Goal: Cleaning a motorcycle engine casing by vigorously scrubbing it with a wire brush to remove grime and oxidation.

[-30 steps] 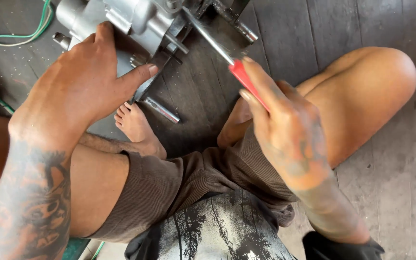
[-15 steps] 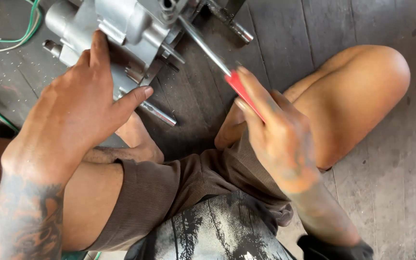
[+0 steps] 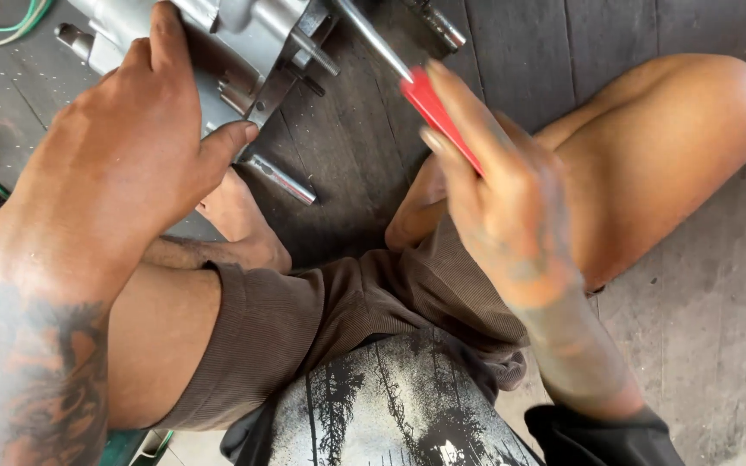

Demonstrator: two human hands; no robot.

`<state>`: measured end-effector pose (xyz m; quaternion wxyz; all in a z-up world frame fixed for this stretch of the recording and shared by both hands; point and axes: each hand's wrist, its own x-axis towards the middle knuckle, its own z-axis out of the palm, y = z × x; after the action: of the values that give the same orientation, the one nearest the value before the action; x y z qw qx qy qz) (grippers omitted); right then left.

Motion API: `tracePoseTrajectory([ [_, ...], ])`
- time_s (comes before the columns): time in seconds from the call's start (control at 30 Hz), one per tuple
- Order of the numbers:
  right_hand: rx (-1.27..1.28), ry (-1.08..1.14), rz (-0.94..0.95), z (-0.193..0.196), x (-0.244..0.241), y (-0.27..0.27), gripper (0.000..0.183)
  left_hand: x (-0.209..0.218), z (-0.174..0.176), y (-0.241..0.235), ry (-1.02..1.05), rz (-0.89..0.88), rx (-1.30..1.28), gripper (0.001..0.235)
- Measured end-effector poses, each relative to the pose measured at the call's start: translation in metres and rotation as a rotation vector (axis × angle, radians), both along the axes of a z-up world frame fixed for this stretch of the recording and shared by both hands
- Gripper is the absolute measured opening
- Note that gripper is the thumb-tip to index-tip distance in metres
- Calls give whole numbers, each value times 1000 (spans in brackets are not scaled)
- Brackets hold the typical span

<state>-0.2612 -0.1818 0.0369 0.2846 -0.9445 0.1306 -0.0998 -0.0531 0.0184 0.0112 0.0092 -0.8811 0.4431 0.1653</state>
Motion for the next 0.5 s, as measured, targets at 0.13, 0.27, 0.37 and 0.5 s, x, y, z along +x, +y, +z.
tracePoseTrajectory([
  [0.13,-98,41,-61,0,-4,-3,37,4,6,-5,132,44,20,97],
  [0.27,-132,-154,14,-26,63,-12,11,5,7,-11,259,110,-39,85],
  [0.37,-119,-344,50,-32,64,-13,22,2,4,-10,184,110,-6,88],
  [0.5,44,-5,-6,0,1,-3,40,1,-8,-5,21,59,27,92],
])
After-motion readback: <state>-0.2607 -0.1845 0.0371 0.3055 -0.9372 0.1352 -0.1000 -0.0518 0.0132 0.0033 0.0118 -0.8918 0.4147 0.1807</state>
